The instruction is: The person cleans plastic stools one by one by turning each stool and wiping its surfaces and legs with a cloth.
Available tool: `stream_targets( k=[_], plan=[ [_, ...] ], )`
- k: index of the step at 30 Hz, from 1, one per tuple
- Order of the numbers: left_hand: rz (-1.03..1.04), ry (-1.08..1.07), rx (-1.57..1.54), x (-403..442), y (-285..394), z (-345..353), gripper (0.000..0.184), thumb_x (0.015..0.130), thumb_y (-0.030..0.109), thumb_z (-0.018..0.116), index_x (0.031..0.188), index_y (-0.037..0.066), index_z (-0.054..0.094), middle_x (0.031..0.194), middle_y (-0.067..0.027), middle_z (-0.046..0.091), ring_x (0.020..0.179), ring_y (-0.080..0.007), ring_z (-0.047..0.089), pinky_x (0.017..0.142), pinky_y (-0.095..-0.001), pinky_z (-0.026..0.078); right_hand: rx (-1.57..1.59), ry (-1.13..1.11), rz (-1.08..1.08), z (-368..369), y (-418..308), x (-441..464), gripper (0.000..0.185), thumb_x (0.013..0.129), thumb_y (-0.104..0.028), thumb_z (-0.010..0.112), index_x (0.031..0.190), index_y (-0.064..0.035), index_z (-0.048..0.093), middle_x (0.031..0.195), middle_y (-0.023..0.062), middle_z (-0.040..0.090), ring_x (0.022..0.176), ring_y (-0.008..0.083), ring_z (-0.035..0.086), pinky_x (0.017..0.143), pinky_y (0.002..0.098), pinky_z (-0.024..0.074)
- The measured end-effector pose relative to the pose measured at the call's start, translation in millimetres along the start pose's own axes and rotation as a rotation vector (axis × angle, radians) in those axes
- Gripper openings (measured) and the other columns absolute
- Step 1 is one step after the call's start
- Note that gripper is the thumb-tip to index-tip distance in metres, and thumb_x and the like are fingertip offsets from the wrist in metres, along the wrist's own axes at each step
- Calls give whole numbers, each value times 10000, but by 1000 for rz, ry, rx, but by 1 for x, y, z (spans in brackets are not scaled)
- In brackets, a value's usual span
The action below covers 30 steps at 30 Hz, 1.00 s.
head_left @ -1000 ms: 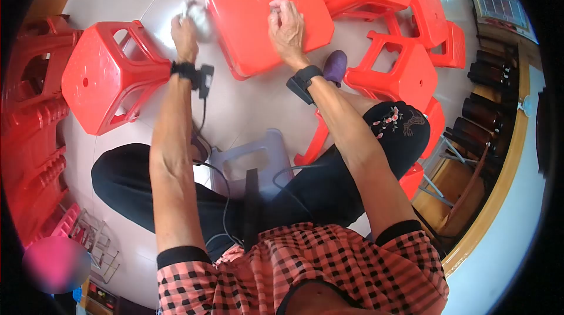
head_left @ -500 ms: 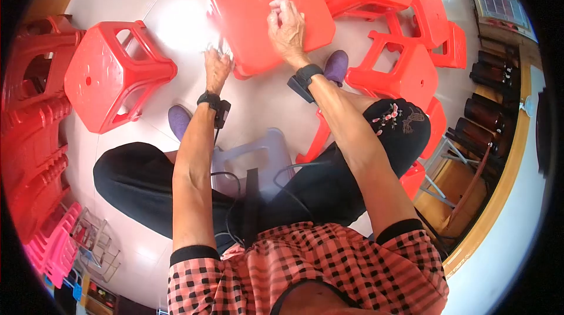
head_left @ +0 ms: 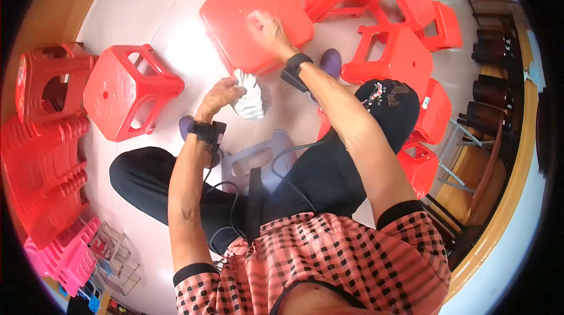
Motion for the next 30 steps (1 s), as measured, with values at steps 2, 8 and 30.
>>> stream_targets(
  k=[2,8,30],
  plan=[
    [96,116,-238,0,13,-10,287,833,171,607,1061,0,641,901,-46,651,835,-140,587,770,-283,473,183,-168,73,2,-1,-11,281,899,-306,618,1057,-74,598,1040,91,646,1009,229,616,852,342,482],
    [274,263,-376,-1,81,-14,368,917,232,514,1204,8,572,968,-56,645,893,-141,587,812,-276,471,267,-491,34,5,-24,-56,589,870,-328,672,1325,-31,445,1276,142,509,1229,242,464,1021,380,394],
    [297,902,-233,57,1,-13,529,1011,418,359,1207,-67,435,1020,-223,570,940,-311,562,870,-409,440,-525,-29,-89,6,2,-51,690,777,-231,662,1396,-125,375,1436,197,247,1277,476,268,979,635,326]
  ],
)
Point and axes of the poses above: each hand's wrist, its own x-axis towards the middle knuckle, its own z-axis out of the palm, y = z × x, the point moved 6 cm from there along x, towards the middle knuckle
